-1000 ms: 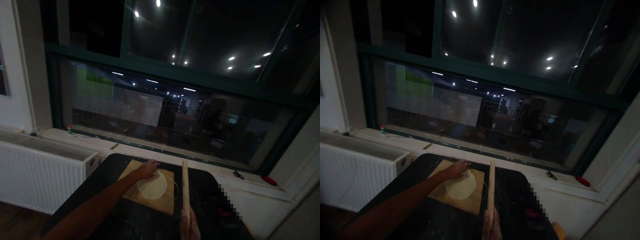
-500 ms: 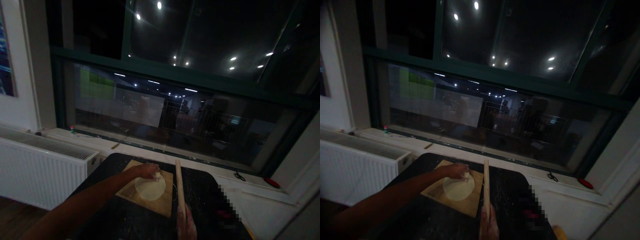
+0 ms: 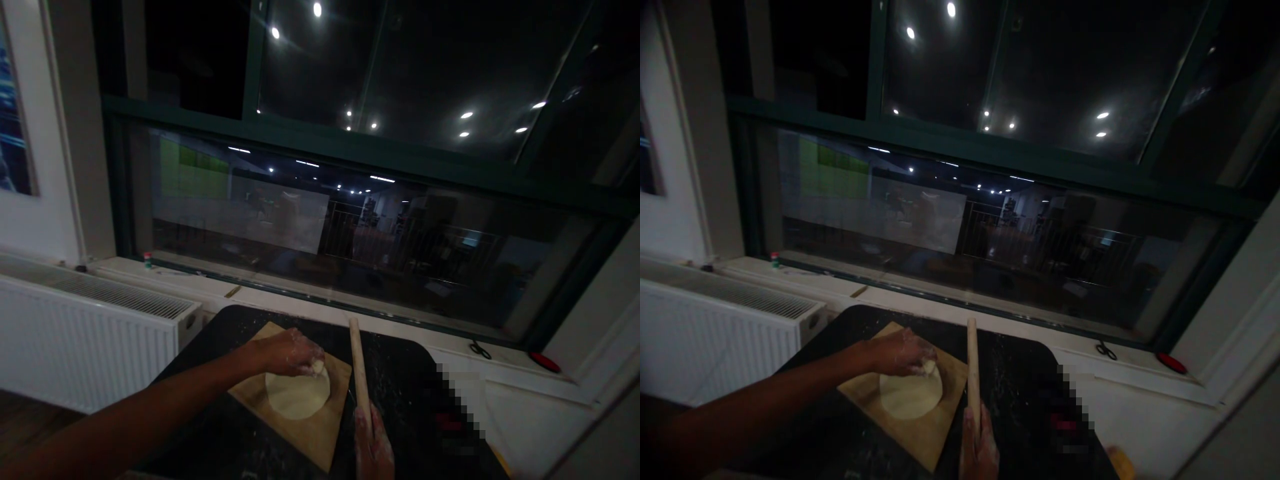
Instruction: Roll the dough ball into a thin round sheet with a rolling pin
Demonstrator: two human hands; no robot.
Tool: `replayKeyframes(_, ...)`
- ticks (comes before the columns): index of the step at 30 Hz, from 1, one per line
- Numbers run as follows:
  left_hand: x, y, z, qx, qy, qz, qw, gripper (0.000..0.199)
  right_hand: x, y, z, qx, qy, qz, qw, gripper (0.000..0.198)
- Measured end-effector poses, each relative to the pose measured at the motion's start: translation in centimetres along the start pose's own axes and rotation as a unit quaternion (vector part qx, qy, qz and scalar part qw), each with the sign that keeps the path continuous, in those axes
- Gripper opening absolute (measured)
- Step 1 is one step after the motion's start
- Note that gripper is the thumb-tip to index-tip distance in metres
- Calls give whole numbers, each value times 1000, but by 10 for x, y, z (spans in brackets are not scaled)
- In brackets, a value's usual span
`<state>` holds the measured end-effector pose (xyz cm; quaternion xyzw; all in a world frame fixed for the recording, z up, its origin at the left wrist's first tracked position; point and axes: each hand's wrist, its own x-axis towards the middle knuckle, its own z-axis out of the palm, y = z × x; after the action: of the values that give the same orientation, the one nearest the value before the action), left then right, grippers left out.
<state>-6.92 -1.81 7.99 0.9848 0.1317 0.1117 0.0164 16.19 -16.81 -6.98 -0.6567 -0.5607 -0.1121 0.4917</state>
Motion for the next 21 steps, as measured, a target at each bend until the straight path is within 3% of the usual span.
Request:
replayKeyframes(7,-7,20,-20,-14,8,48,999,23,-3,-6,-3,34,-7,52,998,72)
replayKeyframes(14,-17,36,-44,-14,-11,7,1000,26,0,-14,1,53,-35,73,995,76)
replayKeyframes(17,-20,43,-67,-42,22,-5,999,28,10,-14,5,59,-52,91,993,76)
replayKeyframes(21,-22,51,-115,-105,44,-17,993,26,20,-10,10,60,-57,116,990,76)
